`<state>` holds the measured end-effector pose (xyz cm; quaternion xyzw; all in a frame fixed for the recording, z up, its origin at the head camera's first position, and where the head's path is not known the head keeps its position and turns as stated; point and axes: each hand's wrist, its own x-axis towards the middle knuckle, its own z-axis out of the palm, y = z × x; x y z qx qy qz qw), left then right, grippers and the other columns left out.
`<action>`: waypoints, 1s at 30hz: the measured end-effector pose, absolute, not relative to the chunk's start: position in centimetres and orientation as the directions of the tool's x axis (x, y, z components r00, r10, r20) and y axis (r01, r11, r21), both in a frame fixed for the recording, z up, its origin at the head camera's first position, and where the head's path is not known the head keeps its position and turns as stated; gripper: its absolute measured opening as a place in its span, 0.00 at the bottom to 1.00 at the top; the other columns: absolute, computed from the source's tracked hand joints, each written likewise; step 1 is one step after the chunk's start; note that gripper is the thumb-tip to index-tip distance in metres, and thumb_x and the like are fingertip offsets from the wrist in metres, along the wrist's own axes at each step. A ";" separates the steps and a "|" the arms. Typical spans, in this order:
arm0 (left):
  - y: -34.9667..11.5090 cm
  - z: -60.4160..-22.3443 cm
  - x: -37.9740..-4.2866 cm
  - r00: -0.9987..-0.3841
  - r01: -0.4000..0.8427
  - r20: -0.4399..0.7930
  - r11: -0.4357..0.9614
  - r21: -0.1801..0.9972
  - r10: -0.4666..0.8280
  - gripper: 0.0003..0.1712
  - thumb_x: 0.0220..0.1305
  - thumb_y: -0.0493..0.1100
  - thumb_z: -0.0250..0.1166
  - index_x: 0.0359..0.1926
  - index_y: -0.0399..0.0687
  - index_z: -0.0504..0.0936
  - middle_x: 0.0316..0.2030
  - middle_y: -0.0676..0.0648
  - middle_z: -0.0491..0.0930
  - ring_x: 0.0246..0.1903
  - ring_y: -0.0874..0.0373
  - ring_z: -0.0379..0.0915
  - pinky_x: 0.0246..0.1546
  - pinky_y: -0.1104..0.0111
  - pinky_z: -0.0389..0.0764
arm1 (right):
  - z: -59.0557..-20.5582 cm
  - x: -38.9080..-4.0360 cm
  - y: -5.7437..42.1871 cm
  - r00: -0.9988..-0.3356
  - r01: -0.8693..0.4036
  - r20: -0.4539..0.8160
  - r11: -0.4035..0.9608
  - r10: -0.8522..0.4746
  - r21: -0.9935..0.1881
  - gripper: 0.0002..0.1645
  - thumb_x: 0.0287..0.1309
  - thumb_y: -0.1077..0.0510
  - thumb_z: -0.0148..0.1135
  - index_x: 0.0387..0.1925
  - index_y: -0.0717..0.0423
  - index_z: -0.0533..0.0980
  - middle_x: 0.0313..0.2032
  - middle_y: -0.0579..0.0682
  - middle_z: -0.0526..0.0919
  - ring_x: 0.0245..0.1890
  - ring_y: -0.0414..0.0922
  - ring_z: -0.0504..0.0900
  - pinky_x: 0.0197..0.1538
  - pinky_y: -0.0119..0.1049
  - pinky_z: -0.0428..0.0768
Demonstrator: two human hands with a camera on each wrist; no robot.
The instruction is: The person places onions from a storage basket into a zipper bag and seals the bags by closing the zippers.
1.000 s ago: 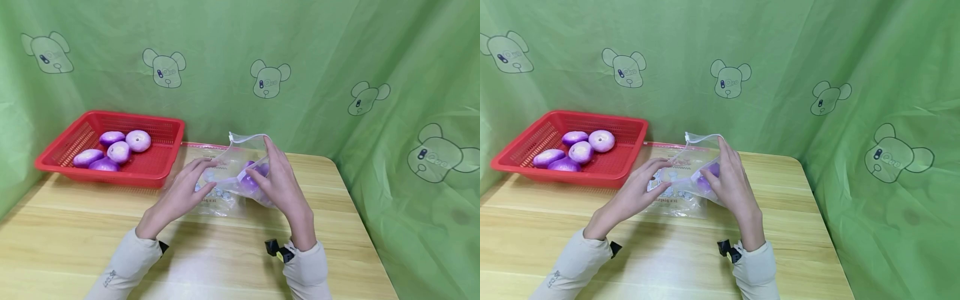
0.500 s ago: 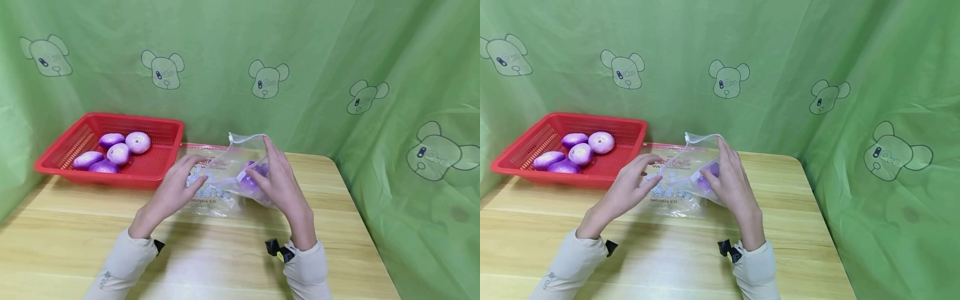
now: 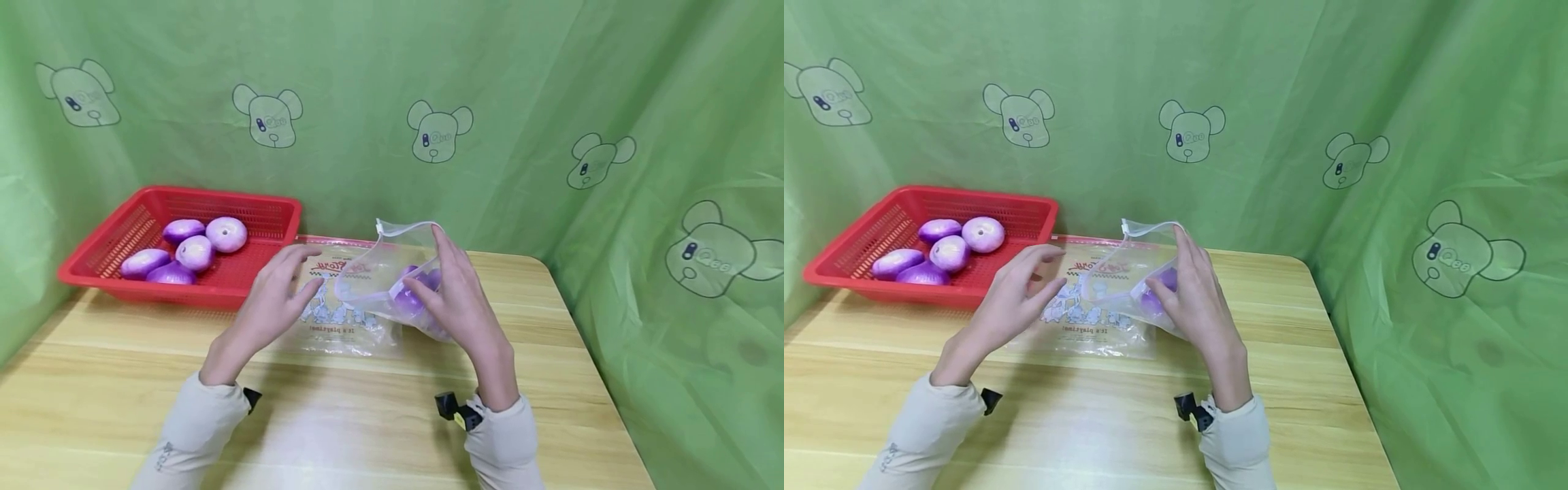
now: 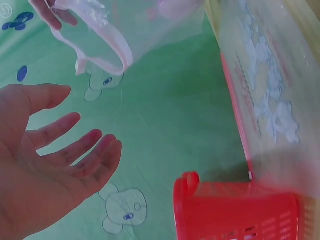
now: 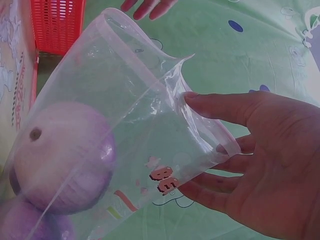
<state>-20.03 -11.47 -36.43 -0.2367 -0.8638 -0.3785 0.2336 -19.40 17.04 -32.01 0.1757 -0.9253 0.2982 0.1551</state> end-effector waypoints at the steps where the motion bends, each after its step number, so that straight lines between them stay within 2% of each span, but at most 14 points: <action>1: -11.7 -36.5 -20.1 -0.781 0.581 0.583 0.604 0.546 0.224 0.23 0.65 0.39 0.67 0.60 0.41 0.76 0.58 0.43 0.76 0.56 0.48 0.73 0.57 0.52 0.75 | -32.0 -19.4 17.1 -0.890 -0.417 0.391 0.760 -0.232 -0.498 0.57 0.58 0.54 0.71 0.79 0.52 0.46 0.75 0.59 0.55 0.74 0.57 0.55 0.73 0.56 0.56; 11: -15.2 -36.4 -21.2 -0.819 0.491 0.561 0.658 0.571 0.125 0.23 0.65 0.38 0.66 0.60 0.37 0.75 0.56 0.38 0.77 0.58 0.42 0.72 0.60 0.48 0.71 | -32.0 -19.4 17.3 -0.891 -0.416 0.392 0.761 -0.230 -0.498 0.57 0.59 0.53 0.71 0.79 0.52 0.45 0.76 0.59 0.54 0.75 0.57 0.54 0.73 0.55 0.55; 23: -19.5 -37.1 -21.9 -0.806 0.426 0.593 0.704 0.568 0.010 0.21 0.62 0.33 0.66 0.55 0.31 0.76 0.52 0.33 0.77 0.55 0.36 0.71 0.59 0.46 0.67 | -32.1 -19.5 17.0 -0.897 -0.408 0.379 0.761 -0.229 -0.505 0.57 0.59 0.53 0.71 0.79 0.53 0.46 0.76 0.59 0.54 0.75 0.56 0.54 0.73 0.54 0.56; 30: -21.5 -39.3 -22.5 -0.852 0.342 0.524 0.768 0.541 0.011 0.22 0.63 0.34 0.65 0.55 0.26 0.74 0.51 0.27 0.75 0.55 0.31 0.67 0.60 0.42 0.63 | -32.2 -19.5 16.7 -0.908 -0.390 0.348 0.771 -0.232 -0.503 0.56 0.60 0.51 0.70 0.79 0.54 0.46 0.76 0.56 0.53 0.75 0.55 0.53 0.74 0.53 0.55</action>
